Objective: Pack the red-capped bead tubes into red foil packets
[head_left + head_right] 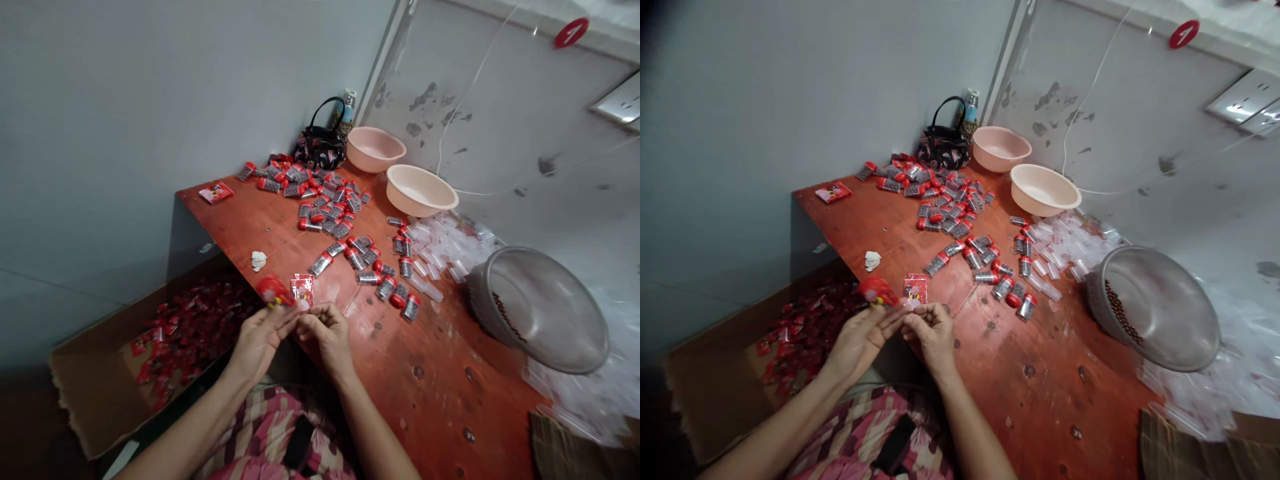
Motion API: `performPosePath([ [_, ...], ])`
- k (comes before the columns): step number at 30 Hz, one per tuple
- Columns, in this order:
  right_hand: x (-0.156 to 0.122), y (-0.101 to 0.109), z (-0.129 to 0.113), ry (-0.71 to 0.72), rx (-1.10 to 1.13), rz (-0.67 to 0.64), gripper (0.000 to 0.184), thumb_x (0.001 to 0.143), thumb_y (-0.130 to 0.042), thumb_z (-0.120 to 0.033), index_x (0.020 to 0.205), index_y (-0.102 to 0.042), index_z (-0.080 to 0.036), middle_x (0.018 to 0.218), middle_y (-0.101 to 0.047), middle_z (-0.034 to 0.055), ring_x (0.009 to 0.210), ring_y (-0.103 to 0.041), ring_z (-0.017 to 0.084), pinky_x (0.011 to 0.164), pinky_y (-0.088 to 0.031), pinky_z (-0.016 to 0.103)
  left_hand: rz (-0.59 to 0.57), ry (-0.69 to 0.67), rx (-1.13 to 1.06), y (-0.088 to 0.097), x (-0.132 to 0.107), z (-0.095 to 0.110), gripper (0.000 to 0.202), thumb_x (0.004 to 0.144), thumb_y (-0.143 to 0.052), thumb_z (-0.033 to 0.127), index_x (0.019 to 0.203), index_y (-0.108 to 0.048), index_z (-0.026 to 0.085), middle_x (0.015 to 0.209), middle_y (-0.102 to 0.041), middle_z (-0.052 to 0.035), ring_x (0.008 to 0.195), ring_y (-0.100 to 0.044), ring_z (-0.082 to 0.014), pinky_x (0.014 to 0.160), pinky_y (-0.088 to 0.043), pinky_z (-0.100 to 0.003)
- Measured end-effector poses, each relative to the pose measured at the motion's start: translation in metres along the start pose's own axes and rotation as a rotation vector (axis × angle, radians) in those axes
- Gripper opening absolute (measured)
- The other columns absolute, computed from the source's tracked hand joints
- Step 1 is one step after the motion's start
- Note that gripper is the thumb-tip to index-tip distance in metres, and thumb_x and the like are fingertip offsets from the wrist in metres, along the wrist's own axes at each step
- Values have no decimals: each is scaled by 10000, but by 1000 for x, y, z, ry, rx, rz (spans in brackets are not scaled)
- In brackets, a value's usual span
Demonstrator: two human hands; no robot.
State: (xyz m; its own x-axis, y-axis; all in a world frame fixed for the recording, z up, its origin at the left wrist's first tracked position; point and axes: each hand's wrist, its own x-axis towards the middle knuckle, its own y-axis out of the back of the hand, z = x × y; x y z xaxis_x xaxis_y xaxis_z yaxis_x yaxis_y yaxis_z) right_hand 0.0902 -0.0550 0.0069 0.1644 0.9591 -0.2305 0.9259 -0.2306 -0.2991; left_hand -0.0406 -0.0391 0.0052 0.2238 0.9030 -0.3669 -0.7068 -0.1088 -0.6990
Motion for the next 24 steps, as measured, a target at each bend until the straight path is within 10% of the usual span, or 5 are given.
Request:
performPosePath([
  [4,2,8,-6,31,-74,27,168,716,-632,-288,757,-529,-162,564,-598,-26,453,-567,102,428,-460,198,185,-101,97,19,-1,13,495,714,-516,528,1053,-584,174,1032,-648,-124,931,-602,-250,708,-505,-335],
  [13,6,20,-13,51,-213,13,163,757,-578,-322,773,-542,-163,588,-568,-28,477,-549,93,432,-433,184,-69,-694,1295,5,59,-7,305,672,-644,264,975,-651,296,1230,-525,-41,1256,-280,-300,1038,-59,-493],
  [24,34,24,-10,239,-484,46,159,778,-526,-323,761,-577,-173,667,-615,-2,609,-558,130,559,-436,229,-40,-786,1273,7,65,-15,201,721,-589,251,896,-675,300,1066,-636,-43,1208,-372,-279,1022,-75,-511],
])
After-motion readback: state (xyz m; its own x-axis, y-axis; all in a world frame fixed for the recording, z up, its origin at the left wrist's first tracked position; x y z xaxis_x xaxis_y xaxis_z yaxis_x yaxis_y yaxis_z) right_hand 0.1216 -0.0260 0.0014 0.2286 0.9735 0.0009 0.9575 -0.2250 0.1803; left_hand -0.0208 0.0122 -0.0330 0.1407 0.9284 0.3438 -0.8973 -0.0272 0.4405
